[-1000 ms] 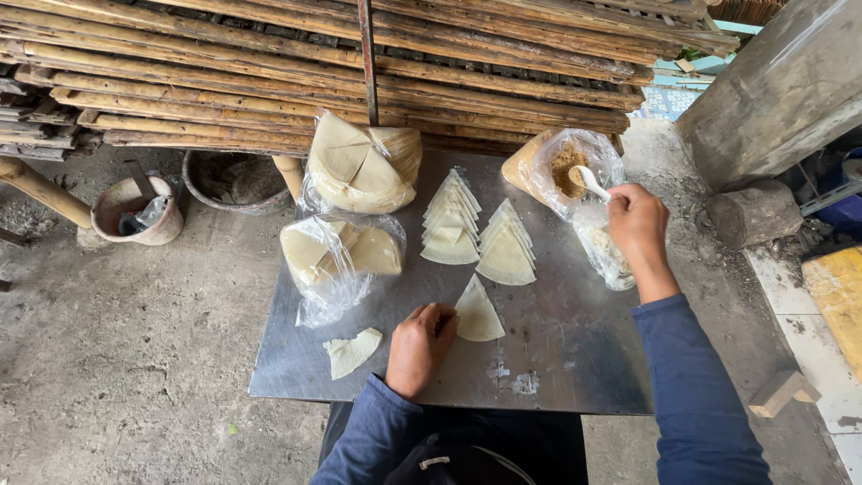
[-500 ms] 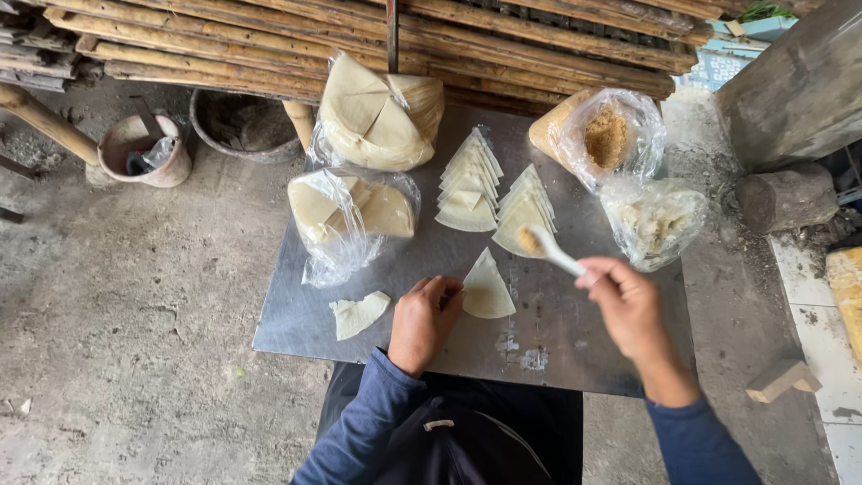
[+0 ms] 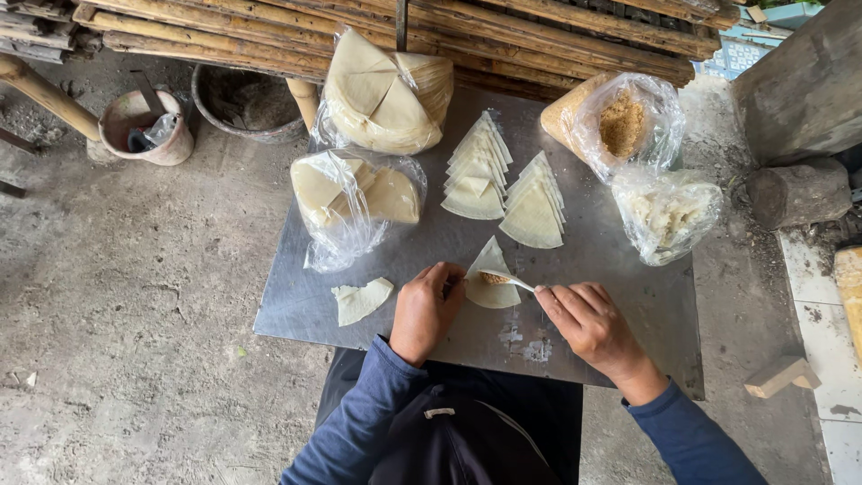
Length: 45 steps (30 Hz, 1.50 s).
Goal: The person folds triangular wrappers, adds a spoonful of granular filling, and seals them into small packets. The person repeats this process multiple times, stacking the finished packets on the table.
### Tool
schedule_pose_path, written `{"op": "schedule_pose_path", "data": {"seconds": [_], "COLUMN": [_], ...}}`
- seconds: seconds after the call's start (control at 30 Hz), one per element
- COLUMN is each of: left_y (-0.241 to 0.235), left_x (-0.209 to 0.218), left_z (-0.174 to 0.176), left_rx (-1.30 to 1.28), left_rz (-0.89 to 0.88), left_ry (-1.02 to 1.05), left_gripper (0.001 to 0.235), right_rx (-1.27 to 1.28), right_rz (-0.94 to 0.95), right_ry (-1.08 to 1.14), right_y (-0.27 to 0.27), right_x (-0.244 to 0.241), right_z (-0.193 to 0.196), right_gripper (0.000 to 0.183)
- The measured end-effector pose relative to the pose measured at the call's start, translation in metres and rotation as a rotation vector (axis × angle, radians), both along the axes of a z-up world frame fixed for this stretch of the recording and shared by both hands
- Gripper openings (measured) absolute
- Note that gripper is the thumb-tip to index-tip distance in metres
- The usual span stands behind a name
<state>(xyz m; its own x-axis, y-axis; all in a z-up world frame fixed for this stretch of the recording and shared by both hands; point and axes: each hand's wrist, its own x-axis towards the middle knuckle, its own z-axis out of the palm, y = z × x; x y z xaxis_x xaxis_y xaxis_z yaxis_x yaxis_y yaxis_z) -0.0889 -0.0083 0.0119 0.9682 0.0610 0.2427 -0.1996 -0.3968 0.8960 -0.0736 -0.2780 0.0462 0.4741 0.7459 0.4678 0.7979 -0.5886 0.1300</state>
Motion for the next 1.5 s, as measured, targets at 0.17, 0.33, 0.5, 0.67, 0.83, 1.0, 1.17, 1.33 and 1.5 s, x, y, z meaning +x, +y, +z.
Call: {"op": "schedule_pose_path", "data": {"seconds": [0.17,0.33,0.5,0.67,0.83,1.0,1.17,1.33,1.5], "left_y": [0.000,-0.001,0.000,-0.001,-0.001,-0.002,-0.006,-0.005,-0.008], "left_x": [0.000,0.000,0.000,0.000,-0.002,-0.004,-0.008,-0.010,-0.008], "left_z": [-0.001,-0.002,-0.002,-0.001,0.001,0.006,0.008,0.008,0.008], "left_rx": [0.001,0.005,0.026,0.015,0.020,0.024,0.088,0.075,0.169], "left_rz": [0.002,0.005,0.004,-0.004,-0.011,-0.022,-0.028,-0.050,-0.046], "left_ry": [0.011,0.003,-0.001,0.019,0.017,-0.023,-0.061,-0.093,-0.164], "left_gripper": [0.016,0.016,0.016,0.016,0.016,0.016,0.015,0.019,0.019], "right_rx": [-0.090,-0.098,0.004,0.292,0.429,0.347,0.154,0.046,0.188], "right_rz": [0.078,0.071,-0.007,-0.110,-0.433,-0.540,-0.623,-0.645,-0.142], "right_ry": [-0.182,-0.190,-0.029,0.128,0.306,0.028,-0.037,-0.215,0.541], "right_y": [-0.001,-0.003,-0.009,-0.022,-0.054,-0.098,-0.096,-0.044,0.006], "right_x": [0.001,0.002,0.003,0.007,0.016,0.071,0.136,0.098,0.017], "right_z": [0.000,-0.003,-0.019,-0.050,-0.033,0.012,0.017,0.028,-0.003], "right_gripper": [0.030,0.030,0.031,0.019,0.016,0.007,0.007,0.036,0.033]}}
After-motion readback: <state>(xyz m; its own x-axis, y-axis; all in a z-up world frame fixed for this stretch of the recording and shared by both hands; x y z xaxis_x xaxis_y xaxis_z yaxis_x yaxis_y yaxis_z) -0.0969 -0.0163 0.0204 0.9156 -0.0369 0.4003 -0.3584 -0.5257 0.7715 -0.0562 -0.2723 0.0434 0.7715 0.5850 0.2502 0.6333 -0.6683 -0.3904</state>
